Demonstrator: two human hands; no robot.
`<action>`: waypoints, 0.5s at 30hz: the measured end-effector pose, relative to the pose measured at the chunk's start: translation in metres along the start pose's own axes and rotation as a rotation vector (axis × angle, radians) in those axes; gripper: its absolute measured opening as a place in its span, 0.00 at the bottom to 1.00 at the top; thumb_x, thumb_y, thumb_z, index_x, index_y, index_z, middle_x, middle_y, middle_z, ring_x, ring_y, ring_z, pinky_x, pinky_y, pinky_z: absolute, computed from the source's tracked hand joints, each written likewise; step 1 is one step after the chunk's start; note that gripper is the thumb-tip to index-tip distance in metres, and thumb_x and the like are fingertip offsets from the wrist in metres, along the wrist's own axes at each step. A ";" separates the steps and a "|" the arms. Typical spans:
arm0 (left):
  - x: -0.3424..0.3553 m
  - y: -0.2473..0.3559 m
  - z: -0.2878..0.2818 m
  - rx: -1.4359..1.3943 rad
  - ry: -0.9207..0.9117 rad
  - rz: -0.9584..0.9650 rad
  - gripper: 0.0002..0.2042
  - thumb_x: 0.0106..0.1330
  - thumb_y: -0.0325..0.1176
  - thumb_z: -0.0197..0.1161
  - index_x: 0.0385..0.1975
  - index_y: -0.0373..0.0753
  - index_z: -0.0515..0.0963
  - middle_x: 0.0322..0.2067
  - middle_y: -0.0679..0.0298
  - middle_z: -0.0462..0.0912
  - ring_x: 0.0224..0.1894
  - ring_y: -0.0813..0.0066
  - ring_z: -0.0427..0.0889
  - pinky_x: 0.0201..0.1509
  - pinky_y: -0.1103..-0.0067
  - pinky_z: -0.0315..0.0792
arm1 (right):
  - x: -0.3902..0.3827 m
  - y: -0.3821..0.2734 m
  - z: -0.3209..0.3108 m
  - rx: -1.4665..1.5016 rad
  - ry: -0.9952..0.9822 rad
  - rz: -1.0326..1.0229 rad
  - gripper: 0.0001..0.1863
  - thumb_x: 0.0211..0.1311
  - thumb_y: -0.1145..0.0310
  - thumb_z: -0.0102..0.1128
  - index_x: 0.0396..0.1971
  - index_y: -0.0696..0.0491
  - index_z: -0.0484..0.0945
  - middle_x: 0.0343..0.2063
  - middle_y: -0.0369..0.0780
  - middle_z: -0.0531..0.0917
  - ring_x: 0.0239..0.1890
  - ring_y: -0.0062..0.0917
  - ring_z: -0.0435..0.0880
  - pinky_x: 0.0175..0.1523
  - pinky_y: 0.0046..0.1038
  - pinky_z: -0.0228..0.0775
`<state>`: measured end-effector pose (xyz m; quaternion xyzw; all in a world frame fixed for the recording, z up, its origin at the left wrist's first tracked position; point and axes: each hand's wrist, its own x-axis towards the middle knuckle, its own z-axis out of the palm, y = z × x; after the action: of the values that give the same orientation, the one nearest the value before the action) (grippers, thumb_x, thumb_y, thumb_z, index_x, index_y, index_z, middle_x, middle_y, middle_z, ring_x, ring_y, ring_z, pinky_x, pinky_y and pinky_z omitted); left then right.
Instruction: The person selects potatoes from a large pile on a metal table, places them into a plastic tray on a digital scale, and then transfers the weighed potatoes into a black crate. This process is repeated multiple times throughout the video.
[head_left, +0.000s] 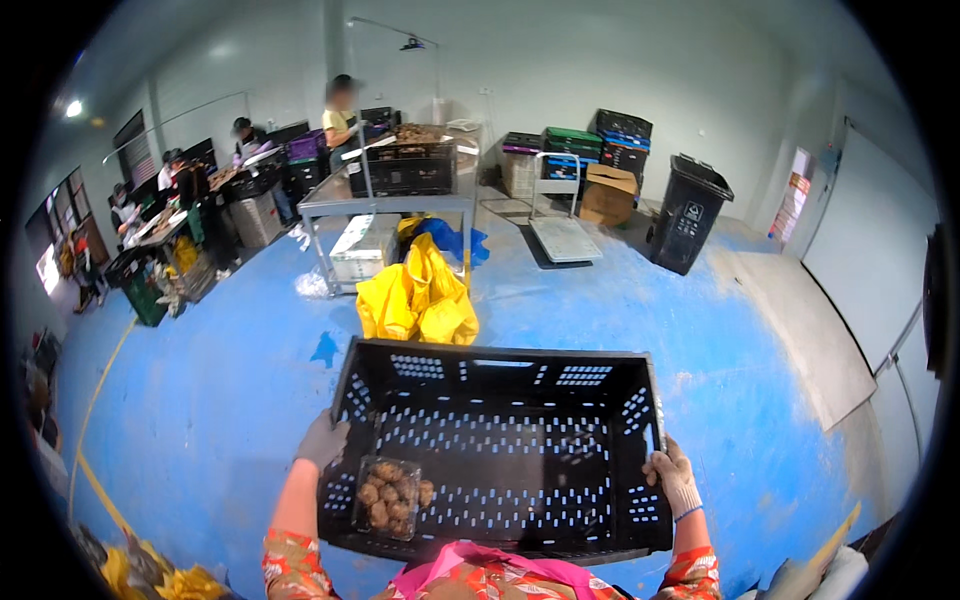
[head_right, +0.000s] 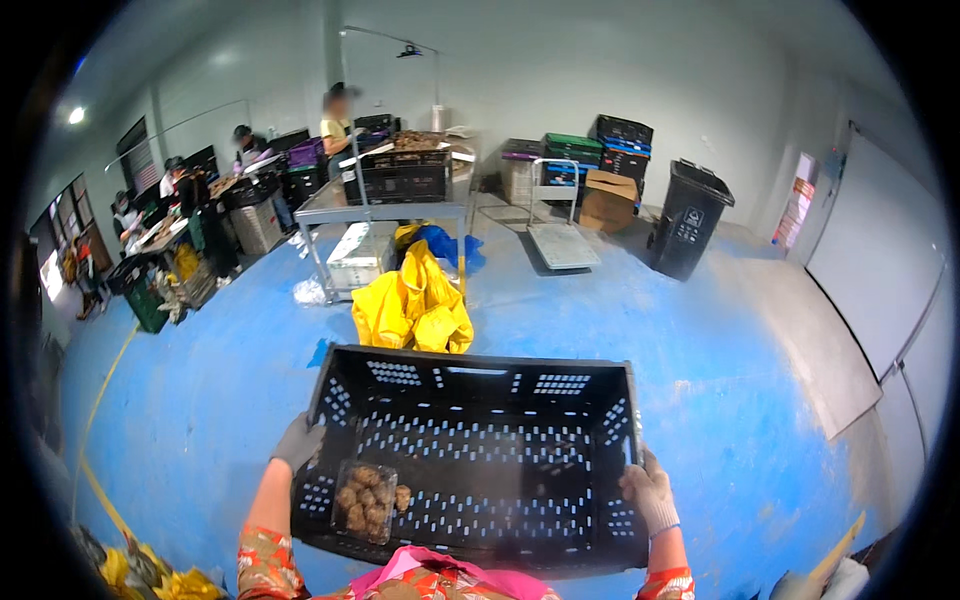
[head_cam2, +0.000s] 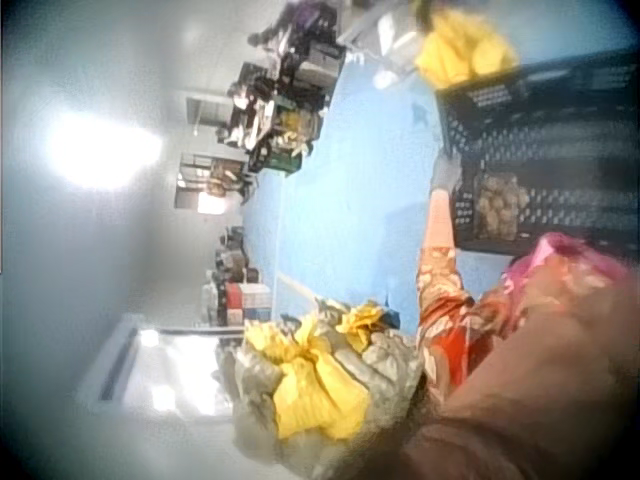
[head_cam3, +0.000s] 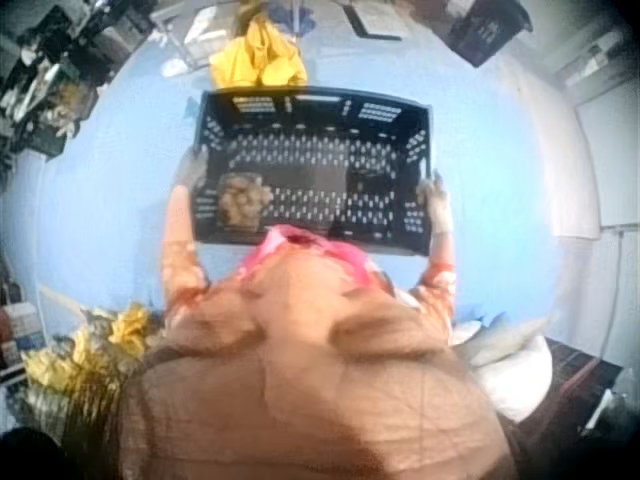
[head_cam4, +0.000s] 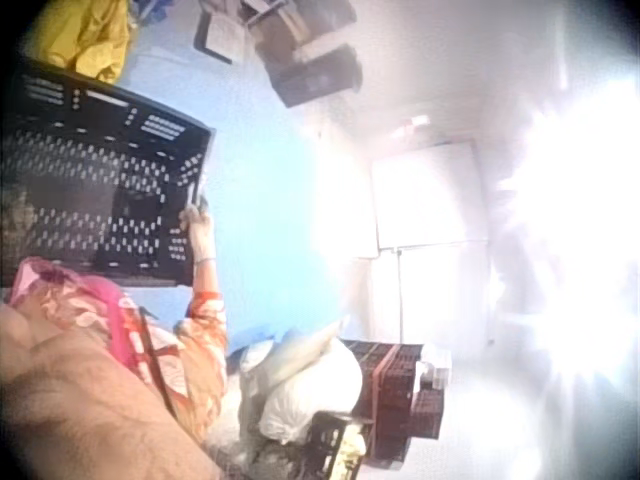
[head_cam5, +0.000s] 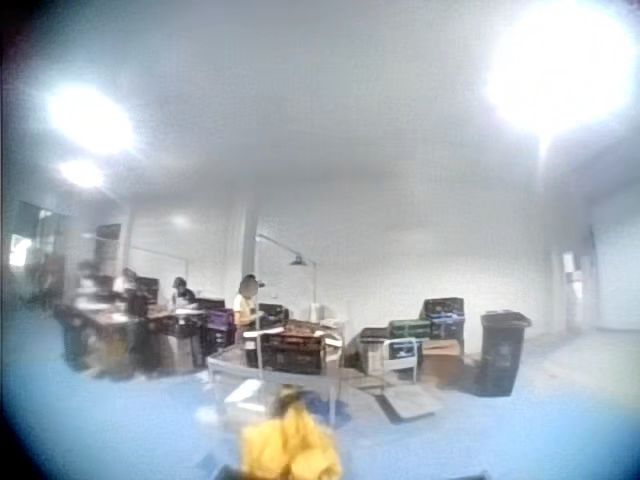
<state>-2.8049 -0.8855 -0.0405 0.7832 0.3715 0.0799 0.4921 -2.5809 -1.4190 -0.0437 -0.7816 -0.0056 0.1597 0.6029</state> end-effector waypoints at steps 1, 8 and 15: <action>0.027 0.013 0.010 -0.014 -0.046 -0.007 0.09 0.65 0.30 0.53 0.41 0.35 0.66 0.18 0.65 0.70 0.16 0.77 0.70 0.17 0.77 0.67 | 0.011 0.001 -0.002 0.020 0.043 0.008 0.30 0.62 0.73 0.46 0.66 0.59 0.58 0.23 0.38 0.78 0.21 0.18 0.74 0.28 0.19 0.69; 0.228 0.067 0.108 -0.115 -0.273 0.053 0.16 0.63 0.29 0.57 0.49 0.34 0.67 0.24 0.61 0.75 0.20 0.77 0.74 0.21 0.78 0.71 | 0.129 -0.035 -0.015 0.047 0.240 -0.015 0.29 0.60 0.73 0.45 0.65 0.58 0.62 0.19 0.36 0.77 0.17 0.18 0.73 0.24 0.19 0.67; 0.319 0.075 0.149 -0.186 -0.264 0.007 0.26 0.65 0.25 0.52 0.63 0.37 0.57 0.21 0.64 0.71 0.17 0.79 0.69 0.19 0.81 0.65 | 0.229 -0.059 -0.015 -0.191 0.282 0.016 0.32 0.55 0.76 0.49 0.64 0.55 0.63 0.21 0.36 0.77 0.18 0.16 0.72 0.25 0.19 0.67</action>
<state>-2.4674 -0.7993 -0.1302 0.7392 0.2919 0.0121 0.6069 -2.3486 -1.3705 -0.0405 -0.8501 0.0703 0.0519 0.5193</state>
